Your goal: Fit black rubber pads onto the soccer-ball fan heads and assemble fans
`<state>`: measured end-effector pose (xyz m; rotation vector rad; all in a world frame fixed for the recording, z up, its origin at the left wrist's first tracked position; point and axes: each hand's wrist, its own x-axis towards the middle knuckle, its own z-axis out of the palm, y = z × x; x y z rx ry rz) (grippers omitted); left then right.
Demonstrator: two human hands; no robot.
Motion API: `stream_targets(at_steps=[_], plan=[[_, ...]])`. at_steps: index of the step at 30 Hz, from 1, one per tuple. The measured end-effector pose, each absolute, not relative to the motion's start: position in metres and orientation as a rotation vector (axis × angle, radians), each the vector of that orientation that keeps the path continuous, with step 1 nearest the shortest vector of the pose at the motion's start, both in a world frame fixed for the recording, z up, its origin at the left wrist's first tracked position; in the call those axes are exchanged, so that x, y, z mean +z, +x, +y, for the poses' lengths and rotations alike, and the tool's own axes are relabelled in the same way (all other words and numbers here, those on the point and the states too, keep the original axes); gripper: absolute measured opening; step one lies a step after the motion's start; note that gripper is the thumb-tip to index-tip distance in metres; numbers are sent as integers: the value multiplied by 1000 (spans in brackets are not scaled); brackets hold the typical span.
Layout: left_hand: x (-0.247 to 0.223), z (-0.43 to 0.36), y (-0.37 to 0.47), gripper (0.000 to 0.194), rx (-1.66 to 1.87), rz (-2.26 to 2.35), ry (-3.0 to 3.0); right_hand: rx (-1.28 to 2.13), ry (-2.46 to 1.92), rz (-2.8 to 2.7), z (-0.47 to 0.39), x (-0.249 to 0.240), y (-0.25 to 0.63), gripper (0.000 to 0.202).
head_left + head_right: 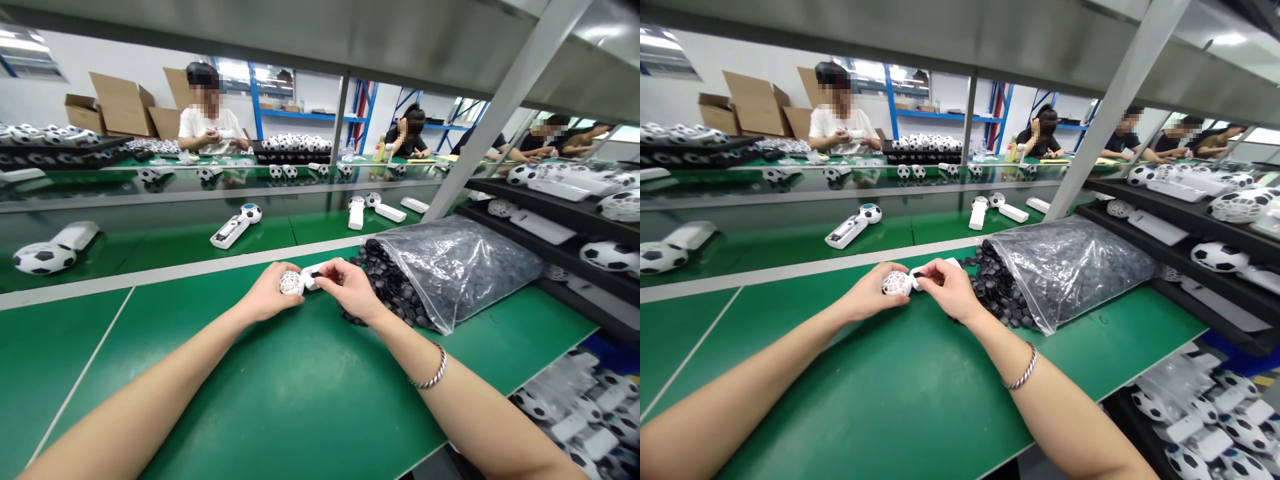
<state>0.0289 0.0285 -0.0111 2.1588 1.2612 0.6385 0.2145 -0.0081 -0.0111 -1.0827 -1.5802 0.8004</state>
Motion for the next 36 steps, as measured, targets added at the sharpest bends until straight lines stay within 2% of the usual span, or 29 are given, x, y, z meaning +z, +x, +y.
stream_targets(at_steps=[4,14,20,26,36], plan=[[-11,30,27,48,623,1205,2137,648,-1047,-1738,-11,-9,214,4],[-7,32,22,68,506,1148,2130,271,-950,-2204,-11,-15,213,14],[-8,32,23,73,516,1088,2150,281,-894,-2277,-10,-21,203,15],[-8,28,27,58,571,1104,2168,383,-1067,-2076,-8,-22,198,4],[-3,25,27,51,556,1107,2191,526,-1124,-1951,-6,-23,200,4]])
